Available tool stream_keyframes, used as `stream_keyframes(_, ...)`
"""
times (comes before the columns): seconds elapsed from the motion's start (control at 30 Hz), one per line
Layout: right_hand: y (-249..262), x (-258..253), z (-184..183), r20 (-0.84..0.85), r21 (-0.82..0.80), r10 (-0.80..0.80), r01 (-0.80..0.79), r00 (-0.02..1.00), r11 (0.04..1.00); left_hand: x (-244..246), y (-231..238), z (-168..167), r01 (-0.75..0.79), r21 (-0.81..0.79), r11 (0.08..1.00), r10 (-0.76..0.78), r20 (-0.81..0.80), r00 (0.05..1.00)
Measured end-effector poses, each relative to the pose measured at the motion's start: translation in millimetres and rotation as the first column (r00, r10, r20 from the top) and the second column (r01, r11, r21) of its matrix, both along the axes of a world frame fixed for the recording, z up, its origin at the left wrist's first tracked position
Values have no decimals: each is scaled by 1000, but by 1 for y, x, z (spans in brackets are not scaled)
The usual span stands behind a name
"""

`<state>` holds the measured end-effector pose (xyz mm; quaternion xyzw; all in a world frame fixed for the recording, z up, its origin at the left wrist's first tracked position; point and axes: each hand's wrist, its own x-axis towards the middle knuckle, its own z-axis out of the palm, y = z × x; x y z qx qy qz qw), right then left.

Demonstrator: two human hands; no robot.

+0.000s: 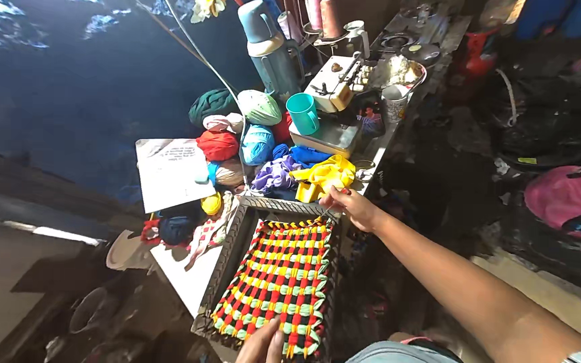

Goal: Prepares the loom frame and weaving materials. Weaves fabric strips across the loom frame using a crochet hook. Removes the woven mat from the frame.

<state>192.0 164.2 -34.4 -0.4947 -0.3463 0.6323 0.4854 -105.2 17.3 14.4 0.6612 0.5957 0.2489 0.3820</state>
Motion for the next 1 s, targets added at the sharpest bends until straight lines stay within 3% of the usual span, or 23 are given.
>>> stream_keyframes(0.1, 0, -10, 1, -390, -63, -133, 118, 911, 991, 38, 56, -22, 45, 224, 974, -74, 125, 989)
stream_keyframes(0.23, 8, -16, 5, -572, -223, -414, 352, 708, 909, 91, 121, -62, 199, 292, 936, -241, 115, 964)
stream_keyframes(0.4, 13, 1, 0, -625, -303, -542, 466, 562, 831, 126, 150, -83, 290, 280, 915, -283, -67, 957)
stream_keyframes(0.53, 13, 3, 1, -594, -383, -641, 531, 486, 756, 127, 155, -101, 222, 440, 870, -258, 24, 966)
stream_keyframes(0.63, 16, 2, 1, -575, -441, -692, 547, 437, 712, 121, 158, -109, 234, 473, 849, -297, 61, 953)
stream_keyframes(0.77, 18, 3, 8, -547, -432, -704, 568, 453, 701, 122, 159, -111, 229, 507, 831, -282, 31, 959)
stream_keyframes(0.93, 14, 6, 7, -561, -320, -629, 560, 538, 764, 127, 155, -116, 196, 594, 780, -225, -26, 974)
stream_keyframes(1.0, 13, 4, 5, -562, -322, -643, 579, 520, 749, 131, 153, -113, 177, 637, 750, -182, -59, 982)
